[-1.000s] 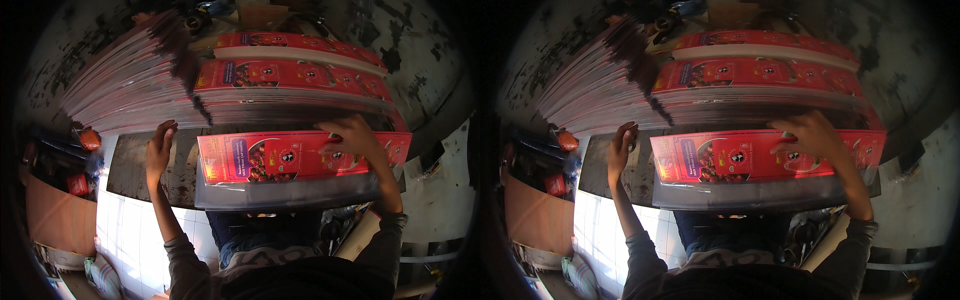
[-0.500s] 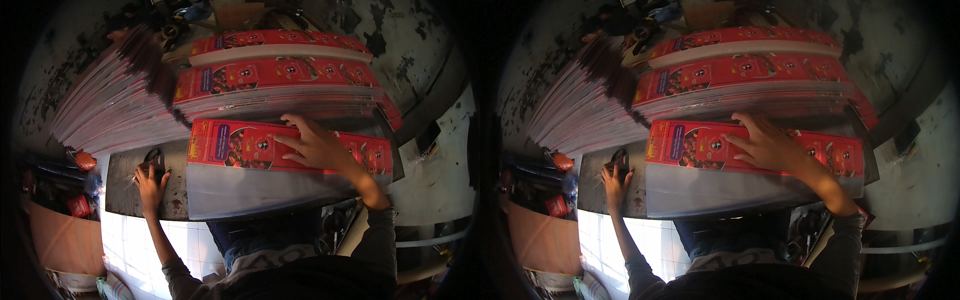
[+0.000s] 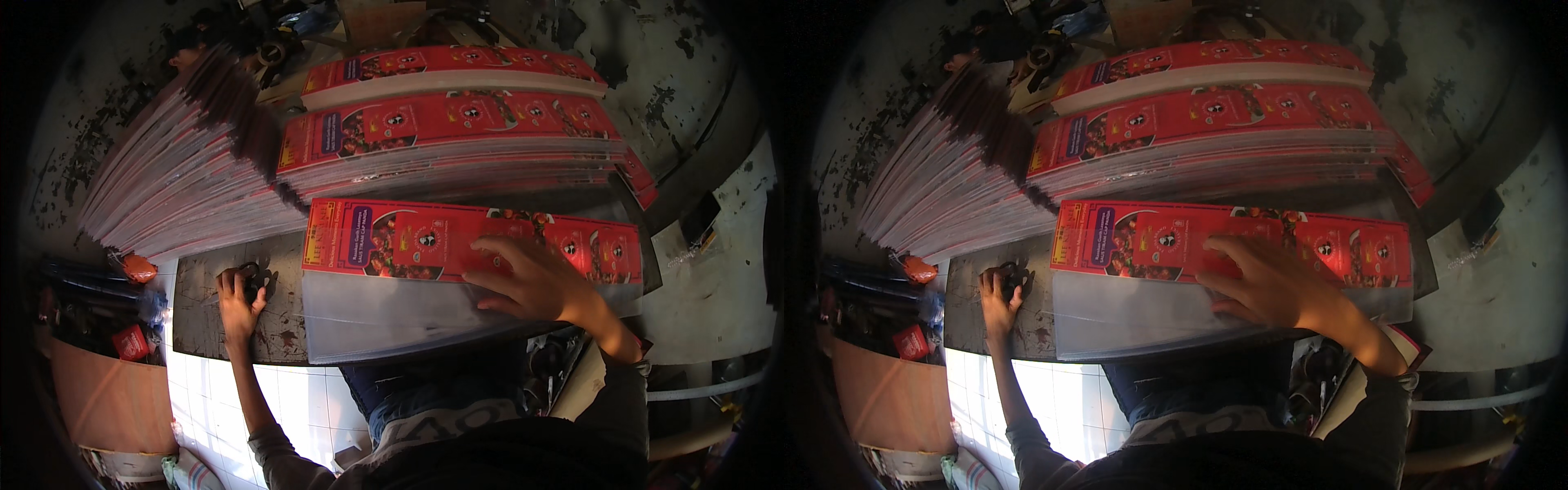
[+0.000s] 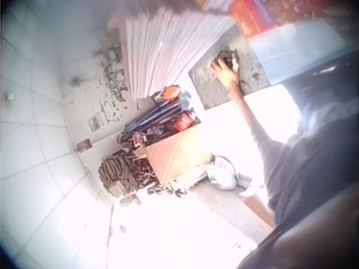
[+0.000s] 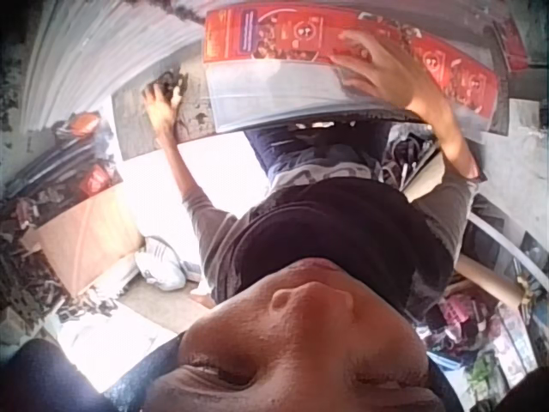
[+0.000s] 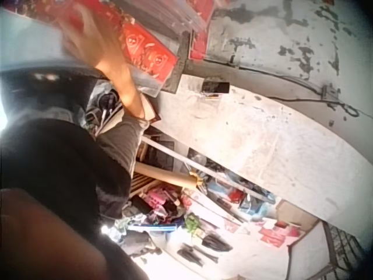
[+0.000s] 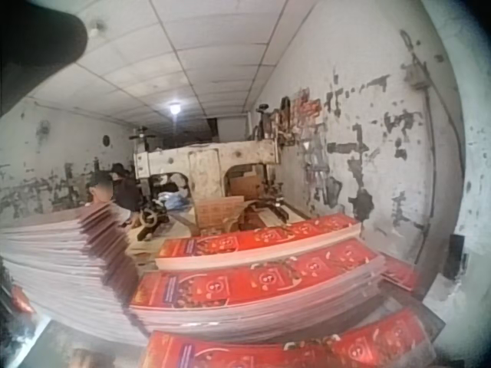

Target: The person inserts printed paper sheets into clear plastic sleeves by hand and stacks the sleeves on the table.

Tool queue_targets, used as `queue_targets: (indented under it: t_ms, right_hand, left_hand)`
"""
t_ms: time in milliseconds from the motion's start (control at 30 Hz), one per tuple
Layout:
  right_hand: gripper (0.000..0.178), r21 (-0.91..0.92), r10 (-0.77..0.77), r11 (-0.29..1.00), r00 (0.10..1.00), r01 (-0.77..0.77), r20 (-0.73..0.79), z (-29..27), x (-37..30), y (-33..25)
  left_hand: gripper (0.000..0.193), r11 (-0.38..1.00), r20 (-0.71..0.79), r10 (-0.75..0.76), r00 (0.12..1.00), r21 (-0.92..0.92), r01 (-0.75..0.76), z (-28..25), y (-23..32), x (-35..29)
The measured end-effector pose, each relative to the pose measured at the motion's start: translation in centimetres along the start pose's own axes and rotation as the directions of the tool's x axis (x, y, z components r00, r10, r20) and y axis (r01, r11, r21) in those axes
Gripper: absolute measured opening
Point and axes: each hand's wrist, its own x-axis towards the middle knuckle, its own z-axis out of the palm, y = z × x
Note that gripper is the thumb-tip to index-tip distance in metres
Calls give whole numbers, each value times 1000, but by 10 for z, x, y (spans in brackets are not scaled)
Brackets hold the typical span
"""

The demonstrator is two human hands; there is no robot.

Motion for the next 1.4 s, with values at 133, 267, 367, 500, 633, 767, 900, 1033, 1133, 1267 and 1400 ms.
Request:
queue_targets:
  t_ms: [133, 267, 367, 500, 633, 767, 900, 1033, 1133, 1267, 1400]
  right_hand:
    - [45, 189, 35, 981, 998, -45, 58, 6, -9, -9]
    - [66, 714, 3, 680, 975, -166, 223, 20, -2, -20]
    - [74, 957, -31, 105, 961, -272, 276, 33, 5, -43]
    - [58, 887, 38, -208, 902, -413, 429, 18, 0, -52]
    - [59, 985, 466, -151, 873, -84, 145, -23, -47, -38]
    - [61, 742, 841, 536, 330, -403, -428, -76, -116, 23]
    - [34, 379, 915, 337, 204, -862, -349, -102, -210, 144]
    - [32, 113, 968, 248, 251, -962, 13, -93, -207, 208]
    - [31, 78, 919, 384, 372, -920, -132, -65, -196, 236]
    - [40, 22, 763, 600, 564, -800, -316, -49, -177, 228]
    - [39, 135, 774, 603, 534, -787, -341, -66, -146, 176]
  left_hand:
    - [46, 984, -368, -57, 928, -177, -10, -27, 37, -11]
    - [41, 899, -404, 352, 844, -106, -426, -66, 148, -10]
    - [20, 618, -370, 686, 627, -160, -770, -61, 217, -2]
    - [22, 434, -270, 858, 437, -74, -898, -49, 250, -9]
    - [51, 603, -134, 767, 628, -188, -776, -38, 244, -18]
    - [54, 750, -139, 523, 841, -394, -532, -39, 217, -19]
    - [59, 817, -110, 304, 946, -480, -318, -33, 205, -31]
    - [49, 841, -96, 311, 946, -436, -320, -31, 210, -40]
    - [40, 852, -77, 315, 946, -417, -317, -36, 217, -38]
    - [37, 854, -61, 330, 942, -405, -326, -44, 222, -33]
    - [38, 797, -81, 401, 913, -460, -391, -38, 232, -31]
